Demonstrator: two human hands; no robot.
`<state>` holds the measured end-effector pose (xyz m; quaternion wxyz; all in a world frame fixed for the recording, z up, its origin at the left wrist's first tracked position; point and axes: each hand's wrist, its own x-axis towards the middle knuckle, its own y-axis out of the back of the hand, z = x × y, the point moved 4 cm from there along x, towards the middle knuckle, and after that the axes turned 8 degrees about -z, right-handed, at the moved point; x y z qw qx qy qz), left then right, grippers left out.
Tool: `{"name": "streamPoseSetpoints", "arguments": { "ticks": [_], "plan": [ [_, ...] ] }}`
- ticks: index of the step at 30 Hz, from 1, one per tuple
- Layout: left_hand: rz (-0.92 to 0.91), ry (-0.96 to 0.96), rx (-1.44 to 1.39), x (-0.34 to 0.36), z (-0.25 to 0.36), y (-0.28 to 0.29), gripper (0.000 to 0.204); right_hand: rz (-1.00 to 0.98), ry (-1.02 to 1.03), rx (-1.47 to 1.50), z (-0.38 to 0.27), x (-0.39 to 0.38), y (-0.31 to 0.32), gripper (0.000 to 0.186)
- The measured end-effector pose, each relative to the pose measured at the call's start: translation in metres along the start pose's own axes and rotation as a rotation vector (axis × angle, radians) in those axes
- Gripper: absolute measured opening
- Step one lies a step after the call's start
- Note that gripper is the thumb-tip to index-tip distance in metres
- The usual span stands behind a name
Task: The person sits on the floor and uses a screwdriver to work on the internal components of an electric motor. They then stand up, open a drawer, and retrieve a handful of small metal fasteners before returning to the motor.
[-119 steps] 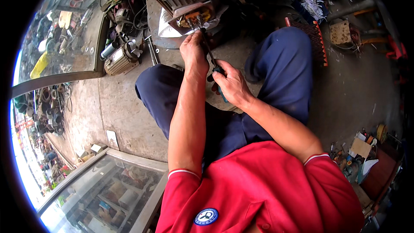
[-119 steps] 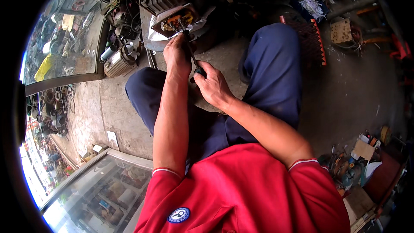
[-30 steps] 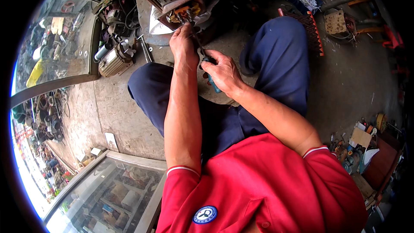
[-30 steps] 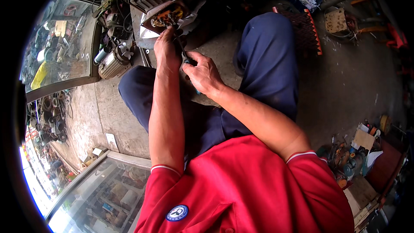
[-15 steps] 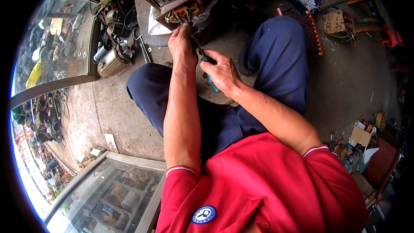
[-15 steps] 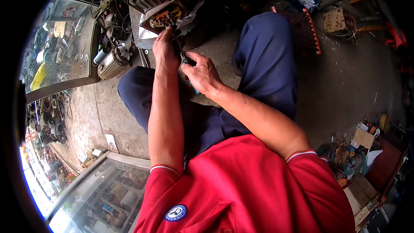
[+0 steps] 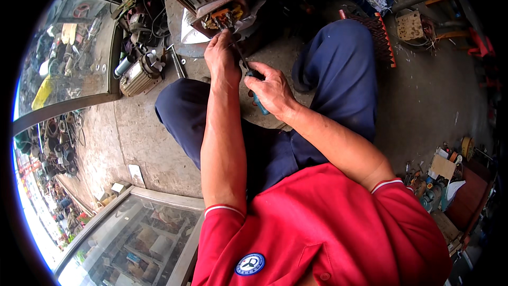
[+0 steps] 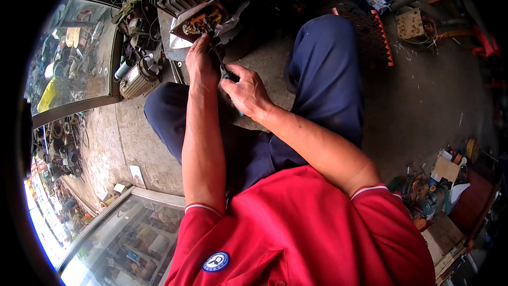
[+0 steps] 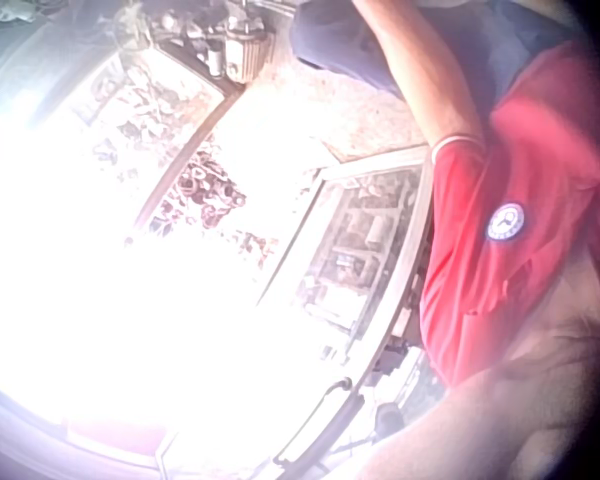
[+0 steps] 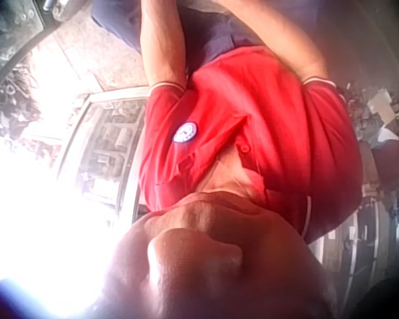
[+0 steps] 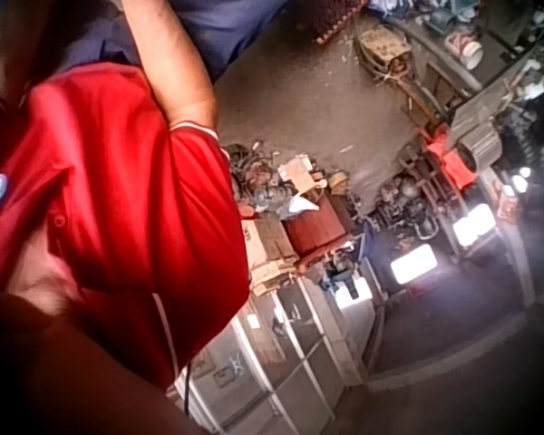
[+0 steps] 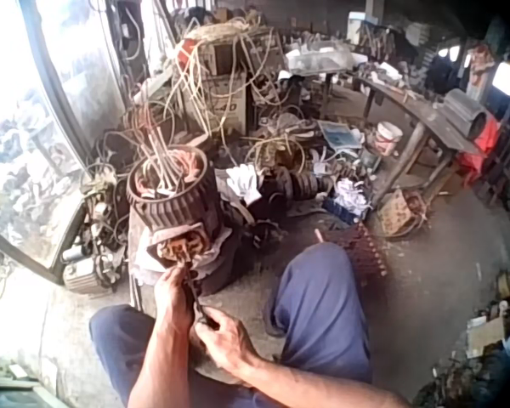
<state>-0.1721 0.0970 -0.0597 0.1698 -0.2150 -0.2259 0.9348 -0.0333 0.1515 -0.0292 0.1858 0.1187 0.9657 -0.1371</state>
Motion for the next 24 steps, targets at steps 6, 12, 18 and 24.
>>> {"name": "streamPoseSetpoints", "arguments": {
  "ticks": [6, 12, 18, 24],
  "plan": [
    [-0.013, 0.037, 0.018, -0.001, 0.002, 0.000, 0.024, -0.049, -0.045, 0.214, 0.000, -0.001, -0.003, 0.043],
    [-0.060, 0.224, 0.003, -0.011, 0.005, -0.003, 0.025, -0.206, -0.061, 0.673, 0.006, 0.001, -0.001, 0.025],
    [-0.093, 0.194, 0.031, -0.001, 0.001, 0.005, 0.021, -0.073, -0.079, 0.586, 0.005, -0.006, -0.008, 0.026],
    [-0.048, 0.160, 0.098, 0.004, -0.001, 0.008, 0.021, 0.046, -0.110, 0.535, 0.014, -0.020, -0.016, 0.024]
  ]
}}
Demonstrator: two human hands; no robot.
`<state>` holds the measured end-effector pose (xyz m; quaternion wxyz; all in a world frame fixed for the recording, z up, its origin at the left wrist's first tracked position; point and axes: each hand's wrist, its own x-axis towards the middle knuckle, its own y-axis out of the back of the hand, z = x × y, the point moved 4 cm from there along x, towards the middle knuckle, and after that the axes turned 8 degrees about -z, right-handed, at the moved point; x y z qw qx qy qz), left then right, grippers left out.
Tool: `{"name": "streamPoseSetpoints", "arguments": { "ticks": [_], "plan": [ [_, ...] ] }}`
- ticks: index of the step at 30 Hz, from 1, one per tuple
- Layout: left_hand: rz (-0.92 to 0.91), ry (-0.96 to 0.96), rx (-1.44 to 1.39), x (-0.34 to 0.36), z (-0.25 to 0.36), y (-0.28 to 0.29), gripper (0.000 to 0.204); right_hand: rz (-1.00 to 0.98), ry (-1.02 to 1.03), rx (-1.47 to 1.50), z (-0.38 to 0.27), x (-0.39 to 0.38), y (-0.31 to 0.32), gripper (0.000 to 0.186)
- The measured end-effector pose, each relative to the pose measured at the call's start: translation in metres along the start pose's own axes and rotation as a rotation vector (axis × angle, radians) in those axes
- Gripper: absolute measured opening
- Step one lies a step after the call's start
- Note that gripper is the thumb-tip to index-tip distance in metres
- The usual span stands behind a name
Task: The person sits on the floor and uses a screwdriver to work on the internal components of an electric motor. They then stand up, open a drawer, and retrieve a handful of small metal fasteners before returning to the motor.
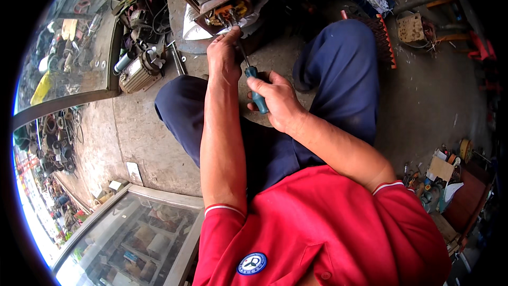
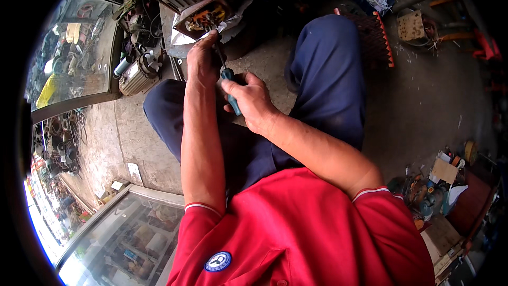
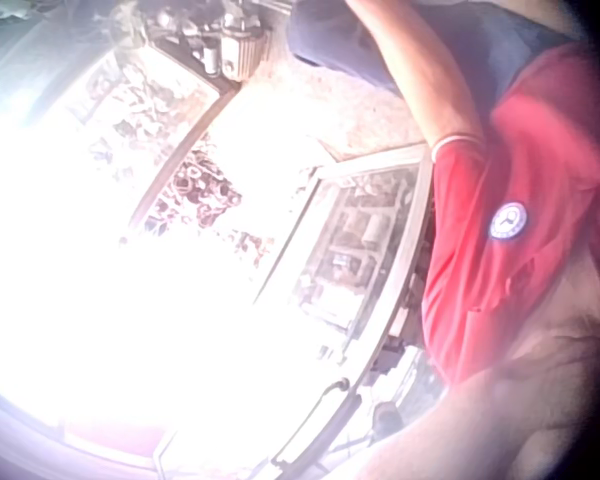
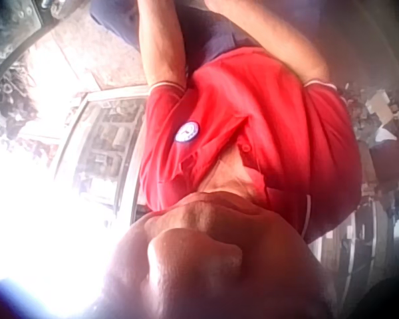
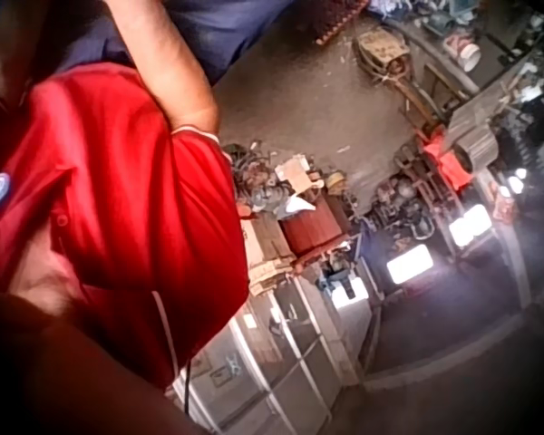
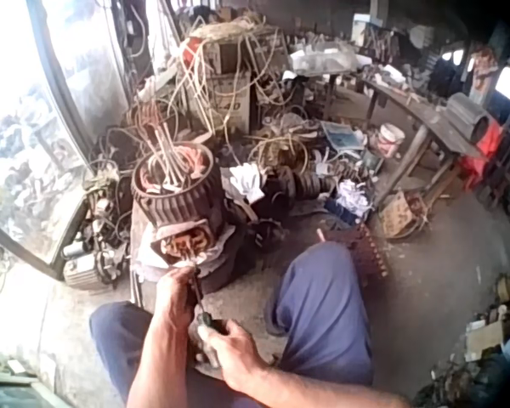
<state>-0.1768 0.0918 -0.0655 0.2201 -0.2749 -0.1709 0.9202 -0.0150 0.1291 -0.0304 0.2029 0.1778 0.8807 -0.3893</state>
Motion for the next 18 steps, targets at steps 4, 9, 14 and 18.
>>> {"name": "streamPoseSetpoints", "arguments": {
  "ticks": [4, 9, 14, 18],
  "plan": [
    [-0.015, 0.053, 0.003, -0.015, 0.009, -0.007, 0.020, -0.068, -0.094, 0.301, -0.001, 0.004, 0.009, 0.024],
    [-0.014, 0.067, -0.065, -0.023, 0.009, -0.011, 0.021, -0.037, -0.089, 0.244, -0.009, 0.000, 0.003, 0.028],
    [0.010, -0.015, 0.013, -0.019, 0.007, -0.008, 0.019, 0.071, 0.042, -0.178, 0.004, -0.008, 0.001, 0.030],
    [0.052, -0.008, 0.084, -0.023, 0.010, -0.012, 0.019, 0.052, 0.020, 0.014, 0.003, -0.006, -0.001, 0.024]
  ]
}}
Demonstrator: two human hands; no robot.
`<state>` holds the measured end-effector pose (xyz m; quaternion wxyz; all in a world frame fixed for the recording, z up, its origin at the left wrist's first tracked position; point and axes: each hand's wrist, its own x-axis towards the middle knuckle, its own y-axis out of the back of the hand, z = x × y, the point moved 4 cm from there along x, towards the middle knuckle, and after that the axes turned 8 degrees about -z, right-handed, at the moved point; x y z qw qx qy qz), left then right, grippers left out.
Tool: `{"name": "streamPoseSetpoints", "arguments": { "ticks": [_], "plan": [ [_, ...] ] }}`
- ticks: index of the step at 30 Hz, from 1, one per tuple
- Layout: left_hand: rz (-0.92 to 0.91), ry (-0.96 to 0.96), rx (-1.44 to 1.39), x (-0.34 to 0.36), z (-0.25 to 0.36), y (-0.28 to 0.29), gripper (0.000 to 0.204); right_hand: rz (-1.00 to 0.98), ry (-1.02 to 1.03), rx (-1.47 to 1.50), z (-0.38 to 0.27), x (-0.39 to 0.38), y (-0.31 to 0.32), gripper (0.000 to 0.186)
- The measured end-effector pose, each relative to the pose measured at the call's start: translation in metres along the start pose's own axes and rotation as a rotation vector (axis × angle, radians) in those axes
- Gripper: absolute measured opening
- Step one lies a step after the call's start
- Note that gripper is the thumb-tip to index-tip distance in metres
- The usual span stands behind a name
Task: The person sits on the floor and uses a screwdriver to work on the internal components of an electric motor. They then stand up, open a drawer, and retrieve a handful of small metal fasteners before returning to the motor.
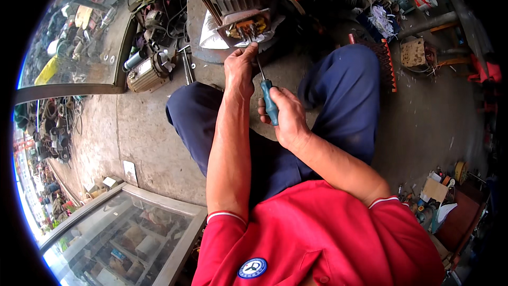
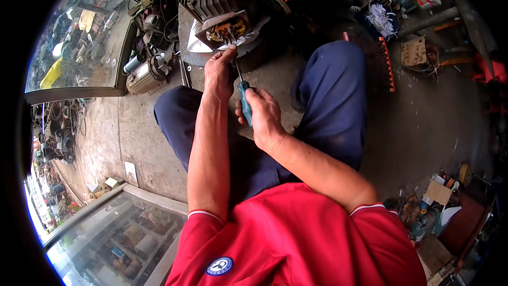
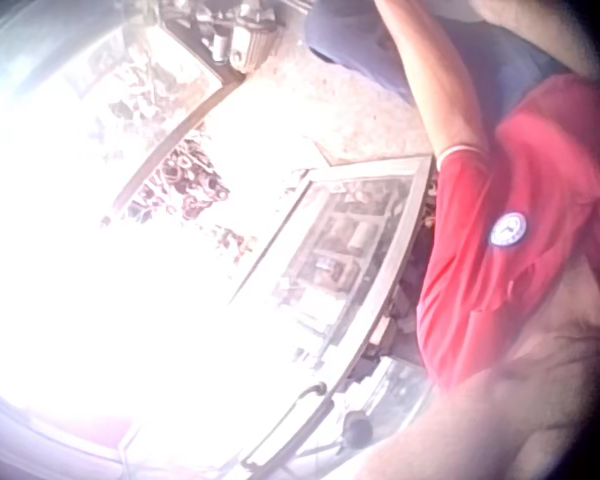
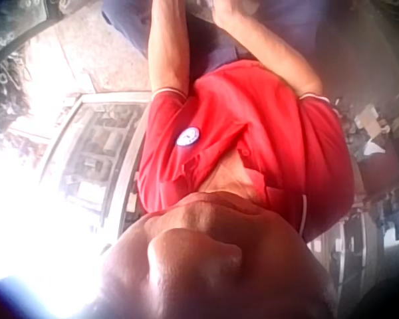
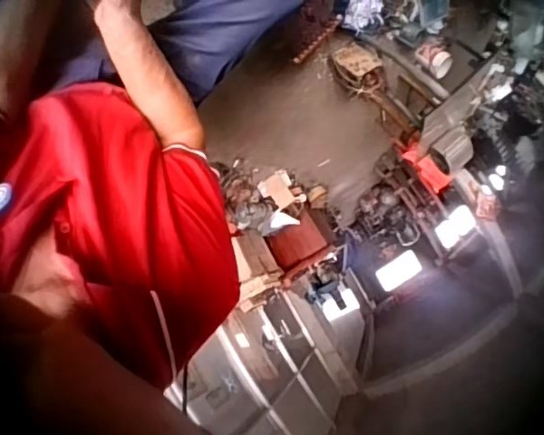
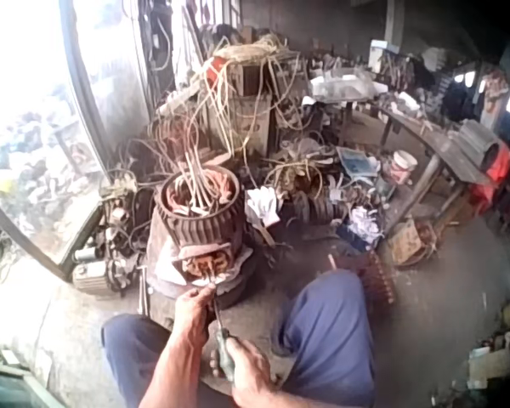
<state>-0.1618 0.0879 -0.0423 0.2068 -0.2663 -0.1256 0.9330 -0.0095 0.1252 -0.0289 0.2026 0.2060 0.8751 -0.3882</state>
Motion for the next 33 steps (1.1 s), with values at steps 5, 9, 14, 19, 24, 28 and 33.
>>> {"name": "streamPoseSetpoints", "arguments": {
  "ticks": [5, 9, 14, 19, 24, 28, 33],
  "plan": [
    [-0.137, 0.140, -0.140, -0.009, 0.000, -0.013, 0.028, -0.207, -0.228, 0.365, 0.003, 0.013, 0.006, 0.027],
    [-0.147, 0.039, -0.057, 0.007, -0.009, 0.004, 0.024, -0.007, 0.000, 0.112, -0.003, 0.009, 0.000, 0.026],
    [-0.030, 0.028, 0.014, 0.006, -0.009, 0.000, 0.022, 0.101, 0.113, -0.087, 0.005, 0.003, 0.005, 0.024],
    [-0.059, 0.092, -0.145, -0.010, -0.003, -0.004, 0.024, -0.020, -0.098, 0.209, 0.002, 0.009, 0.005, 0.025],
    [-0.075, 0.004, -0.064, -0.002, -0.009, 0.004, 0.019, 0.032, 0.002, 0.013, -0.002, 0.003, 0.000, 0.026],
    [0.012, -0.036, -0.011, 0.004, -0.011, 0.005, 0.017, 0.068, 0.130, -0.222, 0.005, -0.001, 0.002, 0.026],
    [-0.029, 0.035, -0.084, -0.007, -0.007, -0.002, 0.024, 0.022, -0.139, 0.247, 0.006, 0.007, 0.005, 0.025]
  ]
}}
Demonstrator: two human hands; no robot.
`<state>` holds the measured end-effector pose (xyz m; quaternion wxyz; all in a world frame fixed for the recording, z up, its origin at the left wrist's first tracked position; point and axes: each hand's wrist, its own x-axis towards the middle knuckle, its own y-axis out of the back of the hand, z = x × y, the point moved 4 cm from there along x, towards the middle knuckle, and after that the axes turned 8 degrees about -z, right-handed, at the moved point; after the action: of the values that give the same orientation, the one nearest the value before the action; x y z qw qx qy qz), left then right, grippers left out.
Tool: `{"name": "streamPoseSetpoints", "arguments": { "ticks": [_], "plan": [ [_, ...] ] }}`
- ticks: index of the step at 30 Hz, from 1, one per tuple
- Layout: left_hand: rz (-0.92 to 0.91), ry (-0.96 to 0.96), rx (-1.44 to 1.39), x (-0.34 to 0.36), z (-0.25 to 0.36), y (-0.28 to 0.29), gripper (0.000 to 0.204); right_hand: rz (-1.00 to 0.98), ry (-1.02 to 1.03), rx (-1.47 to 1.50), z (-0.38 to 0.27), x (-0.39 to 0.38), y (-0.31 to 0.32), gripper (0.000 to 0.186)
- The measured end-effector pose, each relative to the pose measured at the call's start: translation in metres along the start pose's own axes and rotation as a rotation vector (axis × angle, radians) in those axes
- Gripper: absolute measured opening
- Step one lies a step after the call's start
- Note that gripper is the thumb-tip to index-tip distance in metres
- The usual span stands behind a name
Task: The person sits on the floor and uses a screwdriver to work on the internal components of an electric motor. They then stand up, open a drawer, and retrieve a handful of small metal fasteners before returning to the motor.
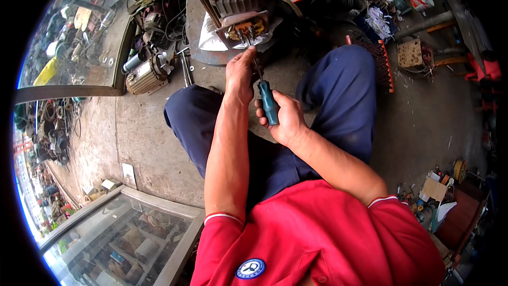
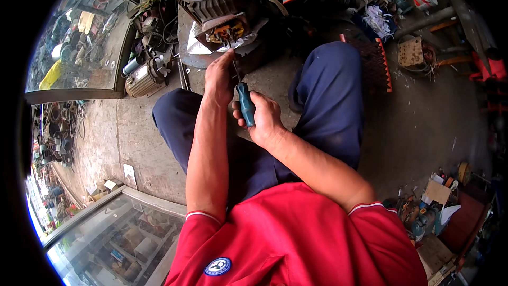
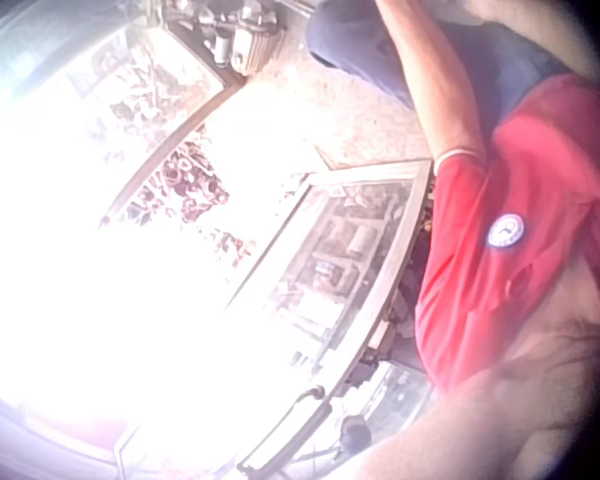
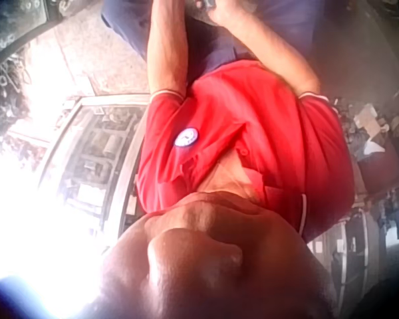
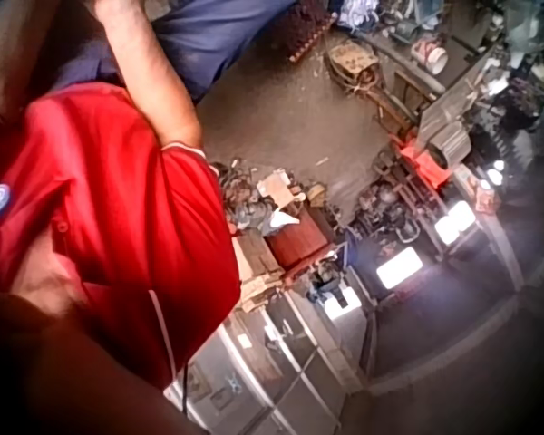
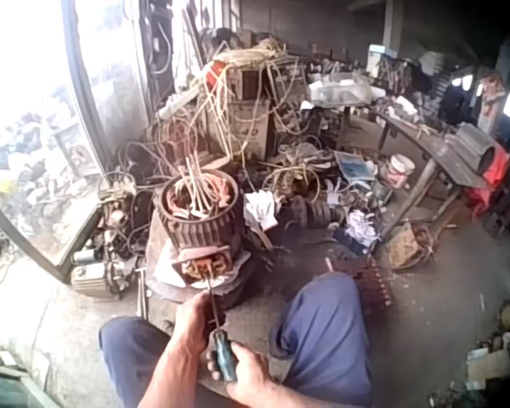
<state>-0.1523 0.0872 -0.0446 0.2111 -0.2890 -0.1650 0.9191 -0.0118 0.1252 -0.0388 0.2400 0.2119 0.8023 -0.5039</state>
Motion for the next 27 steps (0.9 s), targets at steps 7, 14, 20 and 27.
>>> {"name": "streamPoseSetpoints", "arguments": {
  "ticks": [7, 14, 20, 27],
  "plan": [
    [-0.023, -0.048, 0.068, 0.010, -0.008, 0.010, 0.025, 0.103, 0.134, -0.267, 0.003, -0.009, -0.002, 0.027],
    [-0.018, -0.038, 0.073, 0.005, -0.003, 0.004, 0.022, 0.058, 0.047, -0.124, 0.005, 0.000, 0.008, 0.026],
    [-0.007, -0.003, 0.064, 0.002, -0.006, 0.008, 0.023, 0.006, -0.032, -0.095, 0.004, -0.003, -0.002, 0.031],
    [0.058, -0.033, 0.098, 0.007, -0.006, 0.007, 0.019, 0.089, 0.186, -0.364, 0.012, 0.001, 0.012, 0.024]
  ]
}}
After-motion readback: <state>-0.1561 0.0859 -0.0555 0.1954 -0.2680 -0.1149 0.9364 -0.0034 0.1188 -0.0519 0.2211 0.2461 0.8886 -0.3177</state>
